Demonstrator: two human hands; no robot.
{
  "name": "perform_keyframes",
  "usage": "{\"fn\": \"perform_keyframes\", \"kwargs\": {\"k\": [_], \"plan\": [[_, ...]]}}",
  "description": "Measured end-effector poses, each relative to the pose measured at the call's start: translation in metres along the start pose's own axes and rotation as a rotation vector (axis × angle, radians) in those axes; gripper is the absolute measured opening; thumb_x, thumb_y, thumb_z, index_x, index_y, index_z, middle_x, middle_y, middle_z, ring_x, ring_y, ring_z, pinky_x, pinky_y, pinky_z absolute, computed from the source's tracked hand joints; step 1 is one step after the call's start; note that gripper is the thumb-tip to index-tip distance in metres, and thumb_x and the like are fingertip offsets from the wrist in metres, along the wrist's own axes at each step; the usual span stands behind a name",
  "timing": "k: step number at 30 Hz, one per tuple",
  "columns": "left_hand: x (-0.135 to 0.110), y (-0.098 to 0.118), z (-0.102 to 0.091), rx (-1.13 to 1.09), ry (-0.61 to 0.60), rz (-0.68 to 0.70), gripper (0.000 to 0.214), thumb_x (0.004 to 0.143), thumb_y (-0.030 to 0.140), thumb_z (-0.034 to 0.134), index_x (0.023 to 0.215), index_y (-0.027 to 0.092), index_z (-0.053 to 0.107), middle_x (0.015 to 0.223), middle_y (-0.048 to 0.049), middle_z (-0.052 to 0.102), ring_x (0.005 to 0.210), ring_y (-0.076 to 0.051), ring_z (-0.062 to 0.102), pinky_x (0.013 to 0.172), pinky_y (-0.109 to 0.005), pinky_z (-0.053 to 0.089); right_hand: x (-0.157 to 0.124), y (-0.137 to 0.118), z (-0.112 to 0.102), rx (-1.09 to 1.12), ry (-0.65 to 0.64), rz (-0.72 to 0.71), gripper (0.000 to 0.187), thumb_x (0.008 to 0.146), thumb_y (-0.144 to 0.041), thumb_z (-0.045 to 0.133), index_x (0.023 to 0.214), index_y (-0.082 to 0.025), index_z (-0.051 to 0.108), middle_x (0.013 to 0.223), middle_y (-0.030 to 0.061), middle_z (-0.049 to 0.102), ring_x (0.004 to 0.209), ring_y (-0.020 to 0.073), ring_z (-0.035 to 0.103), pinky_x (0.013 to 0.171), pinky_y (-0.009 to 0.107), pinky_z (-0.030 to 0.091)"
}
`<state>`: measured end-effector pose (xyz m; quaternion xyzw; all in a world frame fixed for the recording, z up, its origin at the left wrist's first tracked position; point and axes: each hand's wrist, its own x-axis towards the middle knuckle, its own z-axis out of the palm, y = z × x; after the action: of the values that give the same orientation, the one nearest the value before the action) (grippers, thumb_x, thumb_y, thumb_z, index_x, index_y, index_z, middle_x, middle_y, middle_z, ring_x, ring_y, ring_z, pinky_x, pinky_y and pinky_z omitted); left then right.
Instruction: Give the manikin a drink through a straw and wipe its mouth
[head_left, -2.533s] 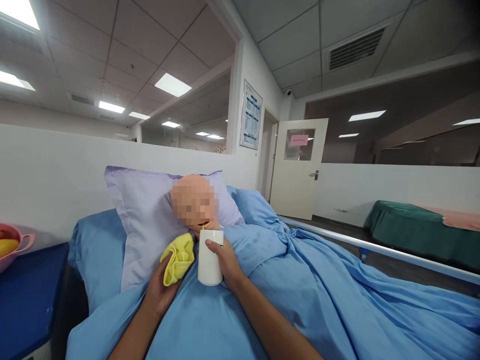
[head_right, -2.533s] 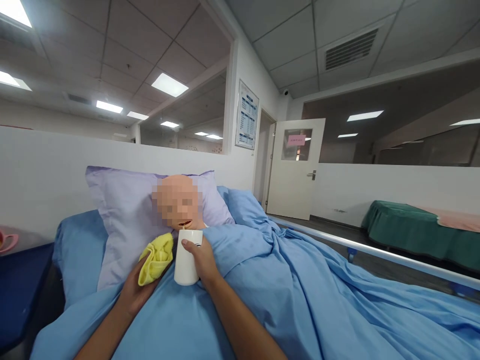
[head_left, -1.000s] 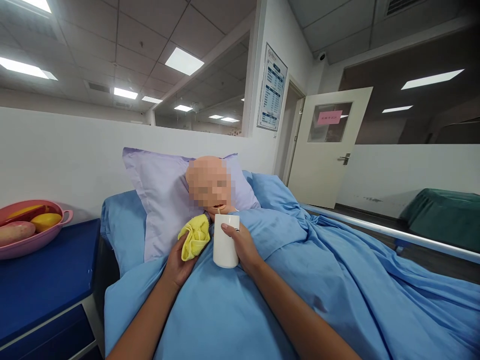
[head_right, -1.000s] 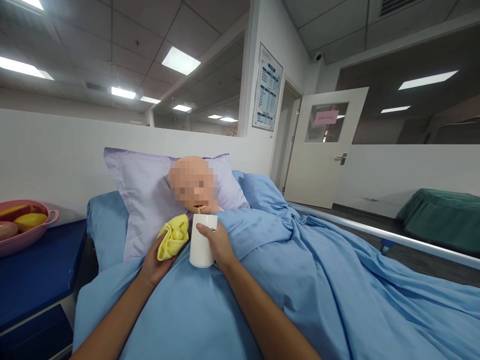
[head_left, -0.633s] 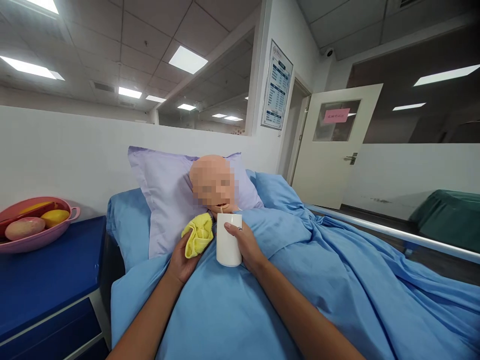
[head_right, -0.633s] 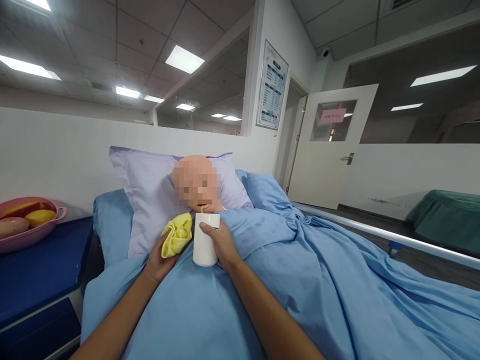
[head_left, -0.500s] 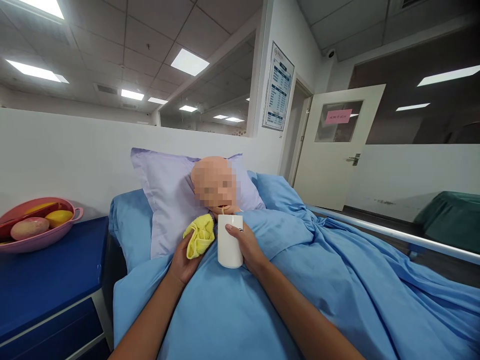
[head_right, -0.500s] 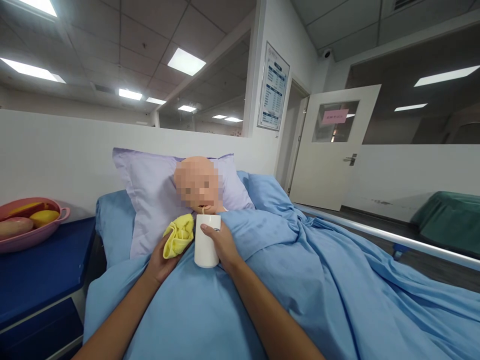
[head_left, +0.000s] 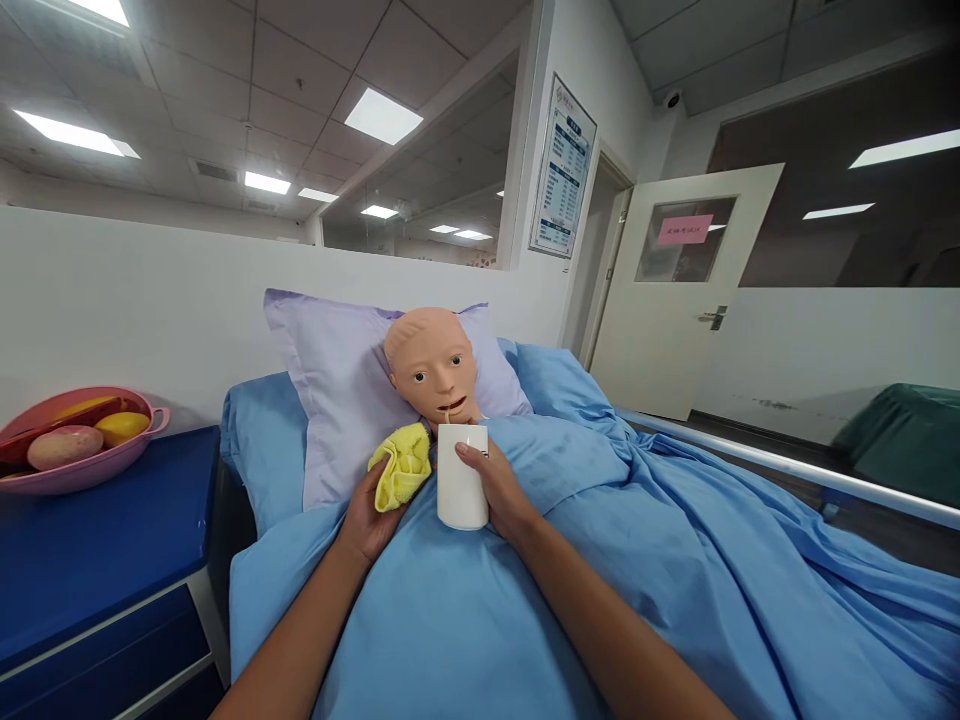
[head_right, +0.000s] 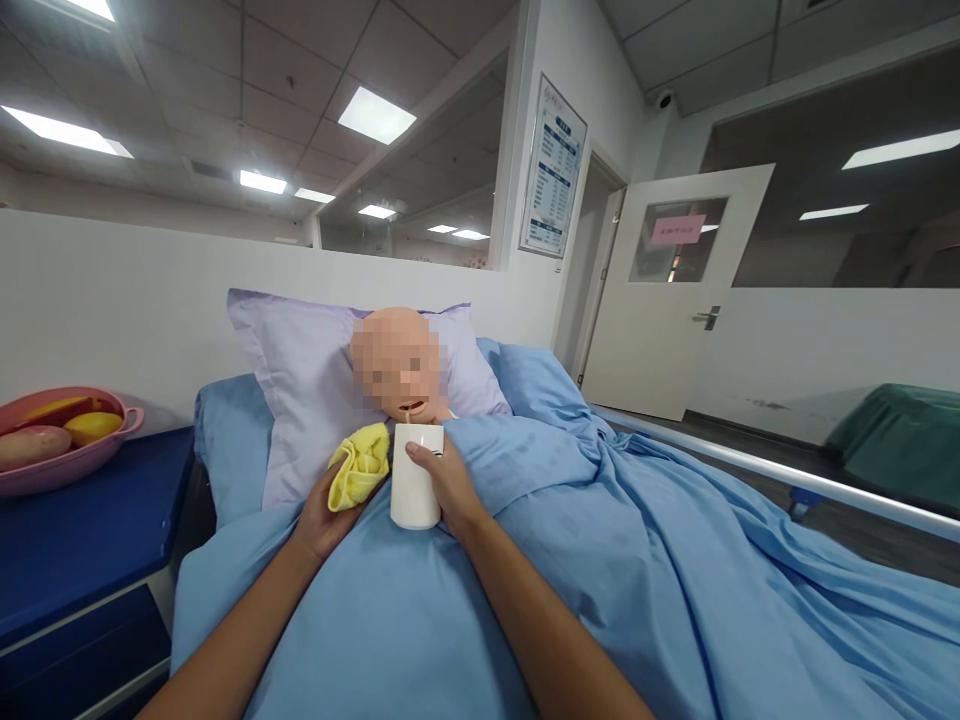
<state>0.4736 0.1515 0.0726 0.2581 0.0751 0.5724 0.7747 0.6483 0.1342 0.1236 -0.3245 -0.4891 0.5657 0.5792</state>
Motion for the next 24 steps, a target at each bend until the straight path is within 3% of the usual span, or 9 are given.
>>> {"fn": "perform_keyframes", "kwargs": {"k": [10,24], "plan": [[0.0021,-0.0010,-0.0055,-0.005,-0.033,0.026,0.056,0.096,0.026,0.046,0.151,0.018,0.033,0.132,-0.0099,0.064,0.126,-0.021,0.059,0.119,-0.039,0.038,0.0006,-0.0010,-0.0027,0.010,-0.007,0.023,0.048,0.069,-0.046,0.076,0.107,-0.022,0.059,0.084,0.0025,0.072,0.073,0.0211,0.067,0.064,0.032,0.054],[0.0005,-0.0006,0.0022,-0.010,0.049,0.011,0.058,0.096,0.027,0.047,0.150,0.015,0.032,0.132,-0.0121,0.063,0.125,-0.023,0.059,0.119,-0.041,0.038,0.0033,0.0023,-0.0064,0.014,-0.042,0.026,0.043,0.073,-0.044,0.074,0.107,-0.023,0.059,0.084,0.0023,0.072,0.072,0.0205,0.067,0.061,0.031,0.055]]}}
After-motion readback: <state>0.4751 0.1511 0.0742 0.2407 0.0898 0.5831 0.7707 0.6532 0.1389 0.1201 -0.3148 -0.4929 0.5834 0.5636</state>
